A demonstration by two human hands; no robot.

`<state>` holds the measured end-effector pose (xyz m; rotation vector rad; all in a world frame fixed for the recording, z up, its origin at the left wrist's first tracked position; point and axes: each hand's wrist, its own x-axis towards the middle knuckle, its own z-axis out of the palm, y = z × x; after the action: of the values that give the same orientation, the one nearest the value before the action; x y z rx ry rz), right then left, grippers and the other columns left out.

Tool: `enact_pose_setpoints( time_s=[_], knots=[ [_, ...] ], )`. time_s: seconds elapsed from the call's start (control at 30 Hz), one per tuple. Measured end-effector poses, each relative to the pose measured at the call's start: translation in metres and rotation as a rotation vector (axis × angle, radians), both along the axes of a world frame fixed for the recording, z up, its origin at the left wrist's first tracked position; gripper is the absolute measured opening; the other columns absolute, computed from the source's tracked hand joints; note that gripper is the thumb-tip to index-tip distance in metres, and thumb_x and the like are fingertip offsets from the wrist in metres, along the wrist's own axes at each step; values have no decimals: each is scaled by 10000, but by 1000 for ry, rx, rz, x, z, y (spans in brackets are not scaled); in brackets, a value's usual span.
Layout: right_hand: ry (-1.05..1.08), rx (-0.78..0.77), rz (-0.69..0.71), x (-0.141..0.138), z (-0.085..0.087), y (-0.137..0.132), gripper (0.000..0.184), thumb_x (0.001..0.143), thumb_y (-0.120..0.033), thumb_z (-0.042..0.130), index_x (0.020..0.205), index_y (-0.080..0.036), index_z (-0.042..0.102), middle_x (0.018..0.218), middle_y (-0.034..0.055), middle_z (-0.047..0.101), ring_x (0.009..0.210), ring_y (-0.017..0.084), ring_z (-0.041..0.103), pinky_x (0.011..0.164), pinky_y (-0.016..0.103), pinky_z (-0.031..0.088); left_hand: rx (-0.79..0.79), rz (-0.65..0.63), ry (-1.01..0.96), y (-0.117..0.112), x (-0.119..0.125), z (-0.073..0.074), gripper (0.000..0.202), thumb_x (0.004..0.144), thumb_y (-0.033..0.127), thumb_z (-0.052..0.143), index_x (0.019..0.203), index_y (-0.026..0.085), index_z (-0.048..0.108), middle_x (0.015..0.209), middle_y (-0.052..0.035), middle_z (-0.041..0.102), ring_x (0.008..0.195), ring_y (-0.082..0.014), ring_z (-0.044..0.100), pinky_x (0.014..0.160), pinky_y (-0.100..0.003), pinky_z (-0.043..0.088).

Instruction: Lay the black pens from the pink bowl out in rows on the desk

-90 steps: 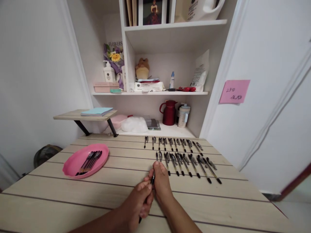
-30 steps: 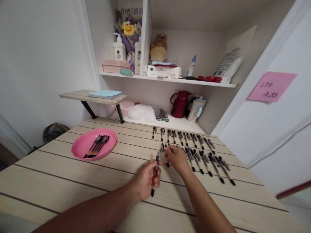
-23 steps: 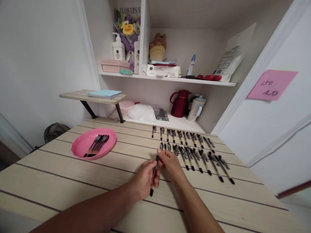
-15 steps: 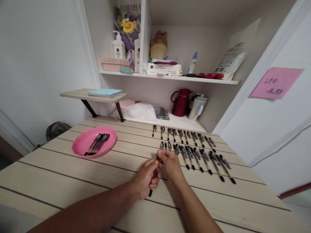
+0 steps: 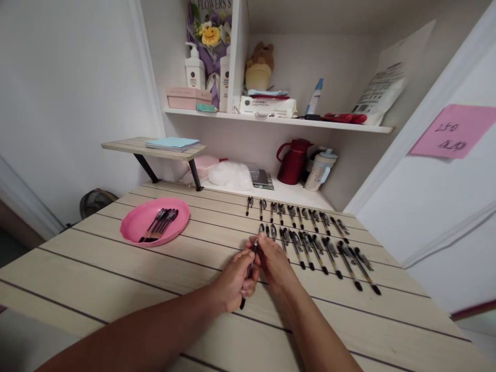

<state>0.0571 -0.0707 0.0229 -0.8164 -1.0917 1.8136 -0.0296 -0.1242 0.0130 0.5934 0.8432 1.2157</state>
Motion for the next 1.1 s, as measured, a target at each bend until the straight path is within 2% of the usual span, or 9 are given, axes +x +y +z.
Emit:
enact_pose_setpoints(
  time_s=[0.1,0.23,0.33,0.4,0.57,0.73,0.83,0.97,1.1],
  knots=[
    [-28,36,-17,2,0,0,293,640,-427,695,684,-160,585,461,-45,518,291,56,384,270,178,306,-24,-4,16,0,1,0,222,745,418,477,762,202,428,491,68,433,297,-7,201,357,-162,78],
    [38,20,-4,4,2,0,291,636,-409,703,768,-165,611,725,31,649,403,63,466,337,189,385,-39,-12,19,1,1,-1,220,744,418,470,759,202,427,497,65,443,298,-8,204,358,-163,75],
    [-3,-3,53,5,2,0,336,701,-501,609,745,-167,605,542,-4,579,348,80,434,311,205,359,-22,-4,12,0,0,-1,221,740,418,472,754,201,429,498,64,441,303,-11,212,357,-165,80],
    [-43,18,53,6,2,1,312,685,-470,641,671,-163,584,442,-36,503,316,77,409,309,202,343,-24,-10,15,0,-1,-1,228,734,421,482,752,200,428,496,65,437,305,-11,211,358,-165,81],
    [23,31,30,8,3,2,279,620,-385,723,732,-159,604,686,16,632,398,53,442,373,193,390,-37,-23,15,0,0,-2,251,730,441,488,747,200,425,493,68,436,304,-7,193,362,-164,77],
    [-63,-5,75,9,2,2,313,675,-466,652,702,-160,595,450,-36,507,335,84,418,326,209,358,-22,-10,37,0,1,-3,265,727,456,489,749,199,431,481,72,424,303,-8,190,358,-164,81],
    [-41,43,32,9,1,3,265,622,-381,724,671,-150,604,561,-2,594,365,58,426,371,199,383,-30,-30,40,0,0,-2,255,737,451,475,756,200,436,482,67,430,300,-11,191,356,-167,83],
    [18,34,23,5,2,2,293,625,-416,710,727,-157,618,712,33,644,371,49,408,333,197,374,-28,-18,38,0,0,-2,266,737,461,478,756,199,435,490,69,435,305,-5,193,364,-162,81],
    [-29,0,28,3,1,0,314,654,-461,673,727,-167,591,537,-11,576,336,73,408,284,195,345,-20,7,48,0,0,-4,230,750,430,453,756,201,431,483,69,429,299,-11,195,356,-166,88]
  ],
)
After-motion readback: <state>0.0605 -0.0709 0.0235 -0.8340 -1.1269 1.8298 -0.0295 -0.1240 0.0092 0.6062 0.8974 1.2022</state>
